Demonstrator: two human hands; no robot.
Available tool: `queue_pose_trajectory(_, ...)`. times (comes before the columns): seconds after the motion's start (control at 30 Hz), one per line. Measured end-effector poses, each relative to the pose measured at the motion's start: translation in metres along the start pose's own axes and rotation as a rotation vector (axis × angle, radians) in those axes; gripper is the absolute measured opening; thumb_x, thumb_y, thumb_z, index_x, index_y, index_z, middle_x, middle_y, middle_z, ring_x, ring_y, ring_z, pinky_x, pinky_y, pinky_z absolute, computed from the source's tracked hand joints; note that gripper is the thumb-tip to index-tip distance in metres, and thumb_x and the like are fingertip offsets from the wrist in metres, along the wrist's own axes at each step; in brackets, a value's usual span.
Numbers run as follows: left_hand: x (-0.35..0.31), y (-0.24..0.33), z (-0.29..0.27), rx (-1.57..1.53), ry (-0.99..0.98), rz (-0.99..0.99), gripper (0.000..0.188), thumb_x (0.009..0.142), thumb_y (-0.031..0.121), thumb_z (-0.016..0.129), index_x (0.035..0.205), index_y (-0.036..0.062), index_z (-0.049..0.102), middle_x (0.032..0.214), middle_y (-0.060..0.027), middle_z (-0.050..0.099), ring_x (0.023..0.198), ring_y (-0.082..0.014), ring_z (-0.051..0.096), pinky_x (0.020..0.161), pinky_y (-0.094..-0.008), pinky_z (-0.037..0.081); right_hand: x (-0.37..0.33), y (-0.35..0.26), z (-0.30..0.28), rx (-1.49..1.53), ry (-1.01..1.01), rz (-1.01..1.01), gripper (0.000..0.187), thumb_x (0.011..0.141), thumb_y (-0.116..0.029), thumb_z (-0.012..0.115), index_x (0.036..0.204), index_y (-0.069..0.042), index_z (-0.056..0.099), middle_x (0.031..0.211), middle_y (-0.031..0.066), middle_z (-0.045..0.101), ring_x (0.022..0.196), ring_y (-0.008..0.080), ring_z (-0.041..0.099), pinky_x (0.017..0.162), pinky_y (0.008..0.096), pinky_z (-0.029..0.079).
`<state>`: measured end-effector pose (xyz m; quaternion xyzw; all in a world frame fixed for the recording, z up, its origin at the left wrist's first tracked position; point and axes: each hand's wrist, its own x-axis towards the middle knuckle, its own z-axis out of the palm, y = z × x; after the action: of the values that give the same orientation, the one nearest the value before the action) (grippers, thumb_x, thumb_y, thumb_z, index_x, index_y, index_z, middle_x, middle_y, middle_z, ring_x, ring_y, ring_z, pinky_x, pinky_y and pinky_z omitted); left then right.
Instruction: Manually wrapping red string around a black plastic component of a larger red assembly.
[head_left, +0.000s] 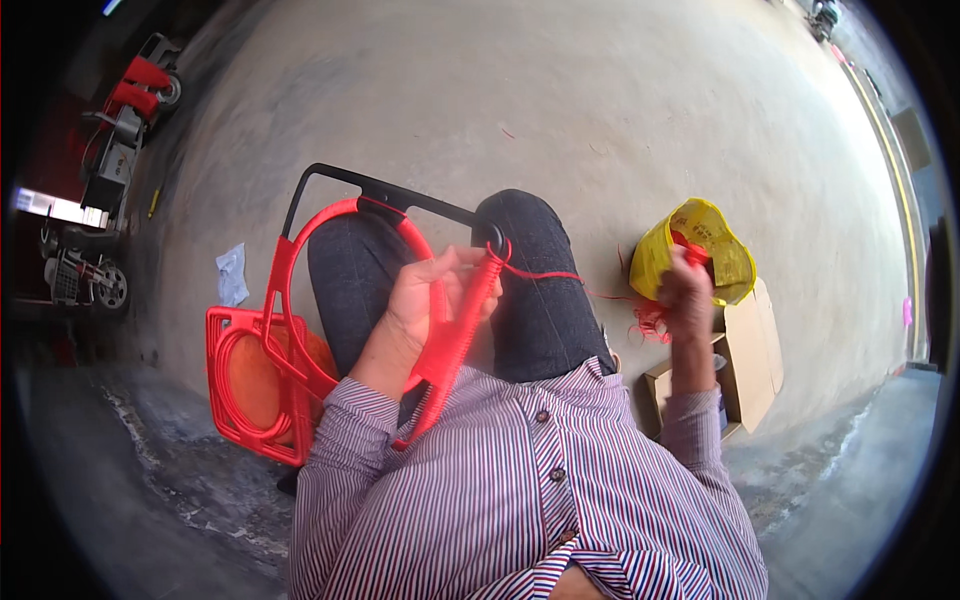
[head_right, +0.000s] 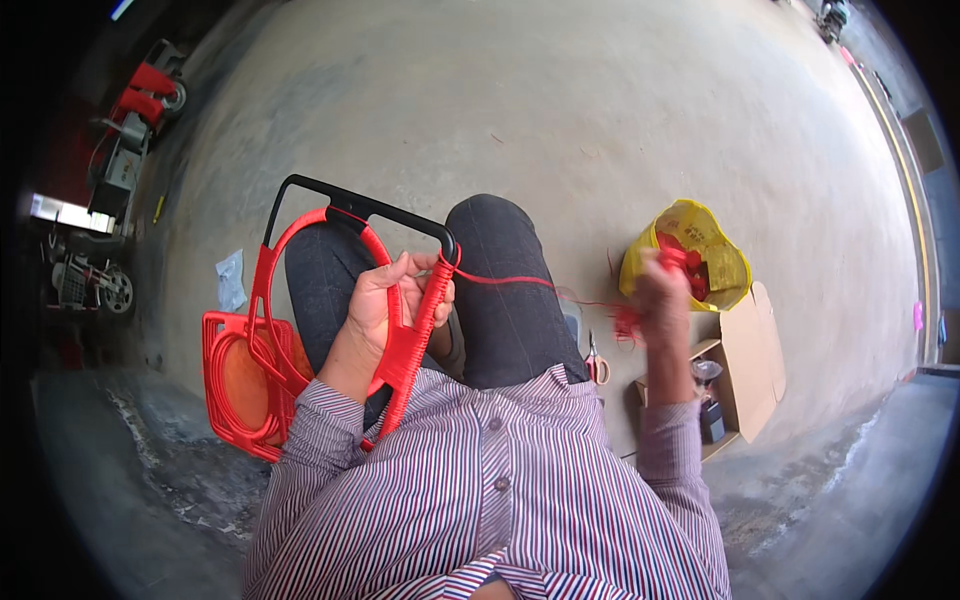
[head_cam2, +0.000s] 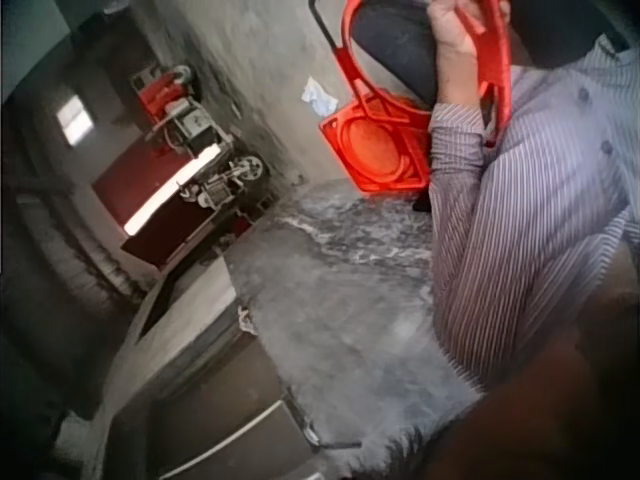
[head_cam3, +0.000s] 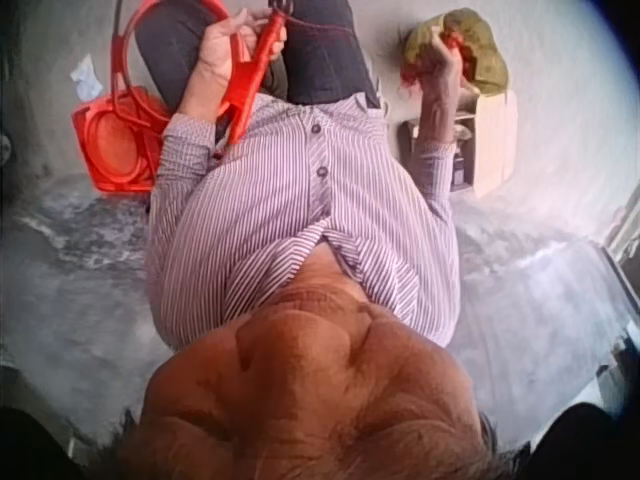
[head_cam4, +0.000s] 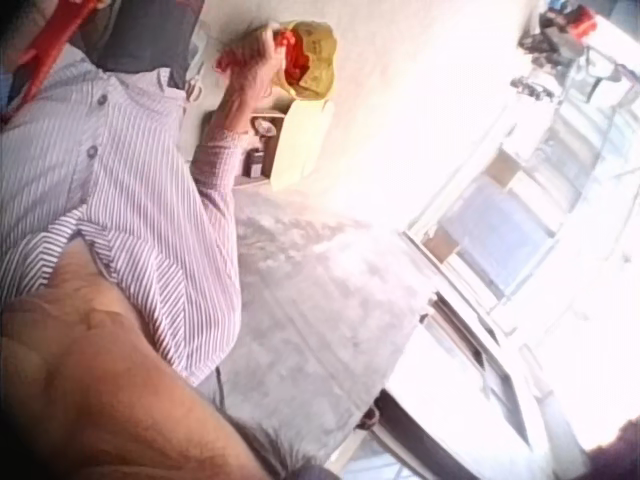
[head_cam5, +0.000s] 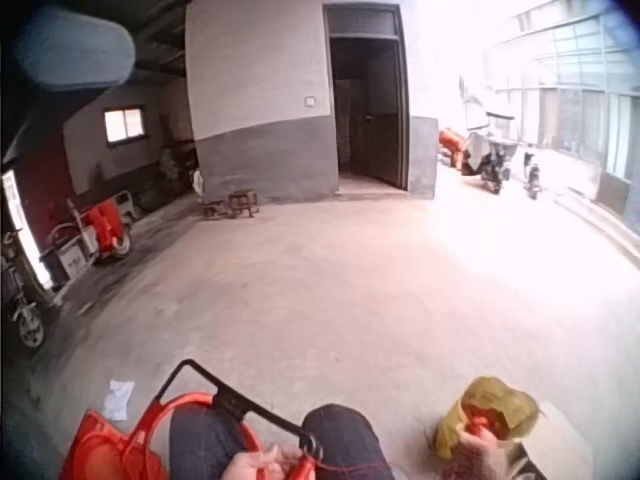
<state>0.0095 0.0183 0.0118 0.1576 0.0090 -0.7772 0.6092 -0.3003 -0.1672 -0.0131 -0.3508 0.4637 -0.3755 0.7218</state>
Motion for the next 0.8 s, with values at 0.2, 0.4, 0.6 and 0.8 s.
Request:
queue_pose_trajectory(0.2,0.003,-0.004,-0.001,0.05,0.063,0.004,0.054,0.091,0.046,0.052,0.122,0.0014,0.055,0.102,-0.0268,0.06,0.083,-0.0373,0.062,0.075,-0.045,0.05,-0.037,0.027,0.119,-0.457,-0.675,-0.002,0.021,0.093,-0.023,0.058,0.095,-0.003,0.059,0.064,-0.004,0.043,0.062,0.0046,0.041,0.056,0.0228,0.037)
queue_pose_trajectory(0.4,0.003,-0.012,0.0,0.112,0.014,0.071,0.061,0.083,0.048,0.062,0.123,0.0036,0.052,0.101,-0.0267,0.057,0.081,-0.037,0.06,0.074,-0.0448,0.049,-0.052,0.033,0.093,-0.714,-0.722,-0.276,0.02,0.09,-0.021,0.06,0.081,-0.004,0.055,0.064,0.0038,0.049,0.058,0.0127,0.048,0.056,0.0298,0.042)
queue_pose_trajectory(0.6,0.01,-0.012,-0.01,0.097,-0.027,0.029,0.049,0.084,0.047,0.062,0.111,0.007,0.055,0.096,-0.0269,0.057,0.078,-0.037,0.06,0.069,-0.0446,0.05,-0.07,0.034,0.095,-0.854,-0.753,-0.489,0.021,0.087,-0.023,0.058,0.076,-0.005,0.054,0.063,0.0129,0.053,0.06,0.0321,0.056,0.054,0.0375,0.045)
queue_pose_trajectory(0.8,0.012,-0.011,-0.013,0.152,0.022,0.011,0.052,0.089,0.051,0.054,0.11,0.0041,0.055,0.095,-0.0278,0.06,0.077,-0.0376,0.062,0.068,-0.0458,0.052,-0.059,0.033,0.076,-0.949,-0.692,-0.498,0.02,0.085,-0.02,0.06,0.074,-0.006,0.053,0.061,0.0135,0.053,0.058,0.0329,0.056,0.054,0.0378,0.045)
